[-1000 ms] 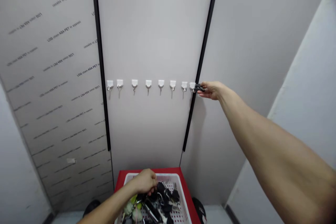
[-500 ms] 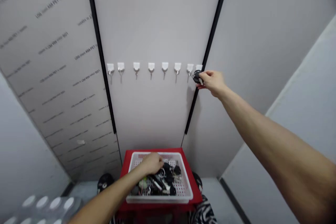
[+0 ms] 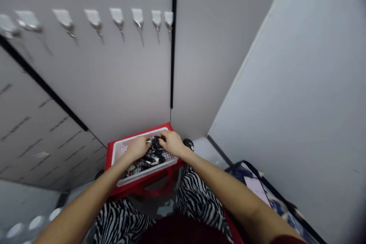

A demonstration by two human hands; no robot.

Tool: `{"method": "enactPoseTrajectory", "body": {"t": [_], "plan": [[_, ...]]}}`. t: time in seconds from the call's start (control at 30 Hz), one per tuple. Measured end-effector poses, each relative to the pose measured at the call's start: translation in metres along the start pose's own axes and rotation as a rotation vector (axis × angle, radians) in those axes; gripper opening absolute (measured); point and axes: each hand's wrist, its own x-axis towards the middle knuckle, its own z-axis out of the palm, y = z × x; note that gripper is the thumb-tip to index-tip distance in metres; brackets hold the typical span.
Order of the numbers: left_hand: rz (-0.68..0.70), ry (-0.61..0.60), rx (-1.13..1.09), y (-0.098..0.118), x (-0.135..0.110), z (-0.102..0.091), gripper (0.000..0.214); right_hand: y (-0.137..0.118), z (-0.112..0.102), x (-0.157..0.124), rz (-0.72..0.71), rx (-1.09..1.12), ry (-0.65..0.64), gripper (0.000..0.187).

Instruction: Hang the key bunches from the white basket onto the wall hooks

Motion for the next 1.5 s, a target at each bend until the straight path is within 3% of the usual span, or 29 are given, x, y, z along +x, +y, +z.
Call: {"method": "enactPoseTrajectory", "body": {"t": [0.3,0.4,0.57,0.8,0.93,1.23,1.5], "plan": [[-0.004,-0.025,-0.046,-0.001,-0.008,-0.013,0.033,-0.008,-0.004,-0.014,-0.022,-0.138,-0.045,0.025],[0.046,-0.013,-0.037,-0.001,-0.017,-0.006,0.032,-0.015,0.000,-0.016,-0.062,-0.170,-0.096,0.025],[0.189,-0.001,0.122,0.004,-0.025,0.010,0.030,-0.022,0.012,-0.017,-0.130,-0.175,-0.042,0.024],[0.044,0.249,0.159,-0.012,-0.054,0.005,0.039,-0.018,0.020,-0.021,-0.053,-0.208,-0.068,0.026],[-0.061,0.189,0.193,-0.015,-0.063,0.014,0.044,-0.018,0.021,-0.022,-0.052,-0.157,-0.089,0.027],[-0.075,0.059,0.273,-0.013,-0.043,0.016,0.045,-0.013,0.024,-0.020,-0.033,-0.123,-0.101,0.033],[-0.041,0.077,0.291,-0.013,-0.038,0.020,0.046,-0.008,0.018,-0.020,-0.045,-0.030,-0.125,0.035]]}}
